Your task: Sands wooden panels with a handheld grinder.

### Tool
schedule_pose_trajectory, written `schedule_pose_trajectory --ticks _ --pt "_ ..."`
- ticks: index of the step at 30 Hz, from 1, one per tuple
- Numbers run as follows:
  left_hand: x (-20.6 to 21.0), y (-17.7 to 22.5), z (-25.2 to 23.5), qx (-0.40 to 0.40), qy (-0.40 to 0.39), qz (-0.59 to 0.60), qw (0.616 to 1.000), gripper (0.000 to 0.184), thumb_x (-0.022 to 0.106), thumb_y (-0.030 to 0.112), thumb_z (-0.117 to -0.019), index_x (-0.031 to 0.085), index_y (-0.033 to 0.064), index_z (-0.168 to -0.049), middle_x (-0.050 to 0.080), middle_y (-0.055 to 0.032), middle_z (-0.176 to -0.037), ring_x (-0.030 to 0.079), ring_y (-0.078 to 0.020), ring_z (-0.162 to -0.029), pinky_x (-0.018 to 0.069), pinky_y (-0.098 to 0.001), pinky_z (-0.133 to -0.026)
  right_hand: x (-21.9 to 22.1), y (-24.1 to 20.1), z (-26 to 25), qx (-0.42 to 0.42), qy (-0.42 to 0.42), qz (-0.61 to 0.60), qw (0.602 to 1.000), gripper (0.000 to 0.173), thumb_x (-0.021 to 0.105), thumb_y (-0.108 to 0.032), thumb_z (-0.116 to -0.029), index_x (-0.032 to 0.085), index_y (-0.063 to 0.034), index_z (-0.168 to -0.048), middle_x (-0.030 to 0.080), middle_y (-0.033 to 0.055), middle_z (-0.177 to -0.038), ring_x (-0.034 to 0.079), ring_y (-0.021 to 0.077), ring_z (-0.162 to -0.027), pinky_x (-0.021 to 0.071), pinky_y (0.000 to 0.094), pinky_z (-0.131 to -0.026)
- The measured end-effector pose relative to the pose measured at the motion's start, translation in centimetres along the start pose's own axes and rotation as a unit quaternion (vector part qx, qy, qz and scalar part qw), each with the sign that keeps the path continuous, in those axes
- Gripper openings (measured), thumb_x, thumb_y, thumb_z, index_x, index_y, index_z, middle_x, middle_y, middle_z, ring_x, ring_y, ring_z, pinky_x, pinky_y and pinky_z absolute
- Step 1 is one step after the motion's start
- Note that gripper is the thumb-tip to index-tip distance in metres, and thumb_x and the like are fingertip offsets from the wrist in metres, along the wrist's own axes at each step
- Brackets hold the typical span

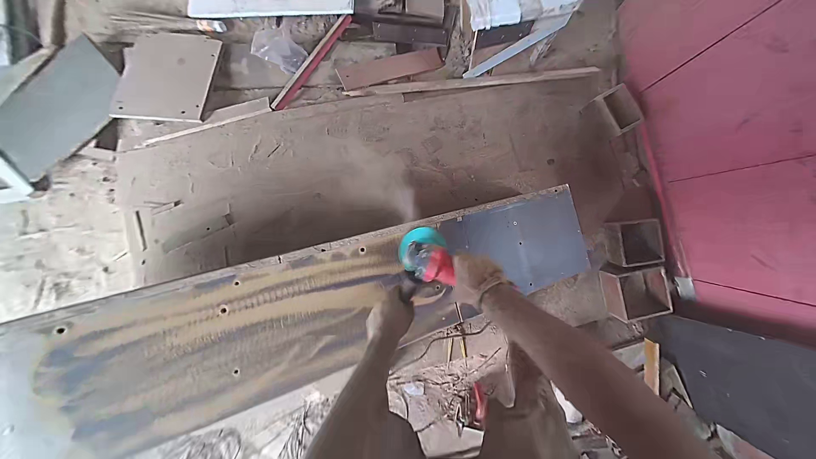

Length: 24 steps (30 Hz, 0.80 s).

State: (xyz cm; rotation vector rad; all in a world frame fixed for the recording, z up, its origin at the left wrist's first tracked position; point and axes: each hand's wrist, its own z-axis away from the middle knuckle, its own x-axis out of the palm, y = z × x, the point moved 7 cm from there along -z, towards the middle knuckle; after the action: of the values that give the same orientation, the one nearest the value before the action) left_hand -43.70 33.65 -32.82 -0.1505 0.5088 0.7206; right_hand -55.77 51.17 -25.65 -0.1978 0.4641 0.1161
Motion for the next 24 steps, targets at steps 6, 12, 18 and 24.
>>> schedule_pose_trajectory --ticks 6,12,18,24 --pt "9.0 21.5 -0.3 0.043 -0.053 -0.063 0.996 0.041 0.066 0.034 -0.0907 0.066 0.0194 -0.129 0.071 -0.0129 -0.124 0.070 -0.0349 -0.112 0.0569 -0.0629 -0.087 0.1 23.9 -1.4 0.144 -0.019 -0.056 0.988 0.072 0.083 -0.032 -0.0753 0.057 -0.0024 -0.135 0.068 0.0231 -0.124 0.069 0.0406 -0.114 0.0571 0.0614 -0.091" --pt "12.8 35.9 1.0 0.109 -0.102 -0.149 0.978 0.032 0.071 0.020 -0.0874 0.069 0.0100 -0.118 0.071 -0.0158 -0.120 0.070 -0.0376 -0.109 0.0577 -0.0621 -0.078 4.6 40.3 -3.8 0.204 0.014 -0.168 0.964 0.075 0.095 -0.027 -0.0642 0.064 -0.0009 -0.127 0.070 0.0251 -0.121 0.068 0.0424 -0.115 0.0541 0.0636 -0.096" --pt "5.9 36.1 3.9 0.076 -0.025 -0.229 0.970 0.028 0.060 0.007 -0.0970 0.066 0.0026 -0.124 0.070 -0.0225 -0.118 0.069 -0.0427 -0.107 0.0574 -0.0598 -0.078 8.7 35.6 -8.0 0.117 0.036 -0.388 0.913 0.078 0.099 -0.016 -0.0569 0.065 0.0009 -0.126 0.069 0.0251 -0.119 0.066 0.0400 -0.116 0.0525 0.0617 -0.100" --pt "-3.5 19.9 4.5 -0.055 0.023 -0.254 0.965 0.042 0.072 0.027 -0.0892 0.066 0.0055 -0.125 0.070 -0.0223 -0.119 0.068 -0.0436 -0.109 0.0554 -0.0655 -0.082 6.0 16.3 -8.5 -0.012 -0.038 -0.302 0.953 0.069 0.094 -0.026 -0.0551 0.071 -0.0087 -0.118 0.073 0.0155 -0.113 0.070 0.0333 -0.109 0.0564 0.0605 -0.093"
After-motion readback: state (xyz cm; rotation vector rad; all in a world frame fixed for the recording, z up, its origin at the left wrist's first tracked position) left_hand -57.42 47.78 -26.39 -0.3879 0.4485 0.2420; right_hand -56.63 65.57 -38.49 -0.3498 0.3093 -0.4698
